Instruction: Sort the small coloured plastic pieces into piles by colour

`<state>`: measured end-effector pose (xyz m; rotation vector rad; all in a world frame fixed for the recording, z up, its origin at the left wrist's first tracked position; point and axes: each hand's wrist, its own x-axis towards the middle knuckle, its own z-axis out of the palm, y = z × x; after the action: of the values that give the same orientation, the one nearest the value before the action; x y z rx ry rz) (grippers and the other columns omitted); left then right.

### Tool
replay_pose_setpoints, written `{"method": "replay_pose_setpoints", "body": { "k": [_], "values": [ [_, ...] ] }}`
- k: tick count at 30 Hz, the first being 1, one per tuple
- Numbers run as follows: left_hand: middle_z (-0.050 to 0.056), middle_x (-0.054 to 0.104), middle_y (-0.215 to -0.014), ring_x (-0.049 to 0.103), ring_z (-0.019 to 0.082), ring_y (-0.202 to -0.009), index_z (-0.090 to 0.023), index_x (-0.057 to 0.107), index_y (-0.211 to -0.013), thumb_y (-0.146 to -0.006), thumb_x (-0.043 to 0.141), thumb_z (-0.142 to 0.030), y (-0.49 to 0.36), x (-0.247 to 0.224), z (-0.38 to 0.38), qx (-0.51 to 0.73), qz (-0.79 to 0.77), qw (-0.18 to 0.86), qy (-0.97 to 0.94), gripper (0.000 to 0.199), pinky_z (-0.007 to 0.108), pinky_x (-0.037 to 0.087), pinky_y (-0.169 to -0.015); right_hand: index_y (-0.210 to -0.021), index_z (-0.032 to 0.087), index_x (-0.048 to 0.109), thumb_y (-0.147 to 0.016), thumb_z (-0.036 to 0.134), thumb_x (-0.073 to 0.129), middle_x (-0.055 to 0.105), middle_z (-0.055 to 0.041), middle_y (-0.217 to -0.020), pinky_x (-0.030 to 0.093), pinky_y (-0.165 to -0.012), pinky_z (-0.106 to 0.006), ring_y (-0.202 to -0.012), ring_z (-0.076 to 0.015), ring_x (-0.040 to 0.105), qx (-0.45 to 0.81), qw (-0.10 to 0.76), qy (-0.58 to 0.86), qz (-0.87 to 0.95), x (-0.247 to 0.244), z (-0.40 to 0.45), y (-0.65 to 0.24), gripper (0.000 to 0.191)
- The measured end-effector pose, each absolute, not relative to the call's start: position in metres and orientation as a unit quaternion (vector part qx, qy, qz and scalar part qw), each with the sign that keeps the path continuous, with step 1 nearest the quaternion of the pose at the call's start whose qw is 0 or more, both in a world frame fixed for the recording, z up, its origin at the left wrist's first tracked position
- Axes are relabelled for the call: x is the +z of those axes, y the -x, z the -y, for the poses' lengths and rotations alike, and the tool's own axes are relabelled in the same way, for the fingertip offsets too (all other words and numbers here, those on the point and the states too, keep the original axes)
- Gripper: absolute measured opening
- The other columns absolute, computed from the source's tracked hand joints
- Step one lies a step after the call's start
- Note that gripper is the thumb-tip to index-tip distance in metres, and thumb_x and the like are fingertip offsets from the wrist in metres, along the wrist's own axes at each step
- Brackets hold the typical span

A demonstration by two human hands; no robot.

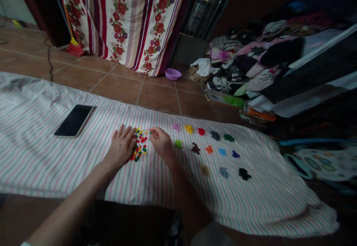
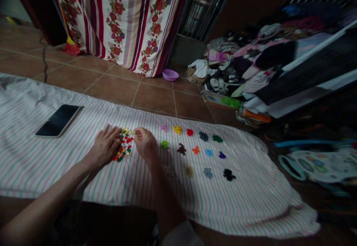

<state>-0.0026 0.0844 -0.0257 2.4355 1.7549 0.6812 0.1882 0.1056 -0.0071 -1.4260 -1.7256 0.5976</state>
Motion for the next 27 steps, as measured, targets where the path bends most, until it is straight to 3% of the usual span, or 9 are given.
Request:
{"method": "replay_pose_setpoints", "body": {
  "k": [11, 17, 27],
  "values": [
    [0.011, 0.046, -0.148, 0.032, 0.03, -0.143, -0.023, 0.049, -0.139, -0.098, 0.028, -0.038, -0.018, -0.012, -0.086, 0.156, -0.541, 0.018, -0.826, 0.048, 0.056, 0.033, -0.111, -0.093, 0.022, 0.072, -0.078, 0.01, 0.05, 0.066, -0.0031, -0.089, 0.051, -0.075, -0.026, -0.076, -0.0143, 0.061, 0.199, 0.394, 0.563, 0.699, 0.002, -0.098, -0.204, 0.03],
    [0.013, 0.055, -0.14, 0.041, 0.032, -0.137, -0.022, 0.055, -0.133, -0.097, 0.03, -0.038, -0.015, -0.016, -0.081, 0.186, -0.518, 0.003, -0.835, 0.046, 0.058, 0.035, -0.108, -0.092, 0.022, 0.073, -0.078, 0.009, 0.051, 0.064, -0.0031, -0.088, 0.051, -0.074, -0.026, -0.072, -0.0136, 0.06, 0.169, 0.388, 0.579, 0.696, 0.003, -0.094, -0.217, 0.03],
    [0.017, 0.048, -0.144, 0.036, 0.036, -0.138, -0.019, 0.055, -0.133, -0.095, 0.029, -0.036, -0.019, -0.019, -0.072, 0.177, -0.528, -0.022, -0.83, 0.049, 0.058, 0.037, -0.105, -0.092, 0.02, 0.072, -0.083, 0.02, 0.052, 0.065, -0.0041, -0.087, 0.051, -0.074, -0.027, -0.073, -0.0141, 0.06, 0.141, 0.426, 0.585, 0.675, 0.011, -0.077, -0.267, 0.022]
  ]
}}
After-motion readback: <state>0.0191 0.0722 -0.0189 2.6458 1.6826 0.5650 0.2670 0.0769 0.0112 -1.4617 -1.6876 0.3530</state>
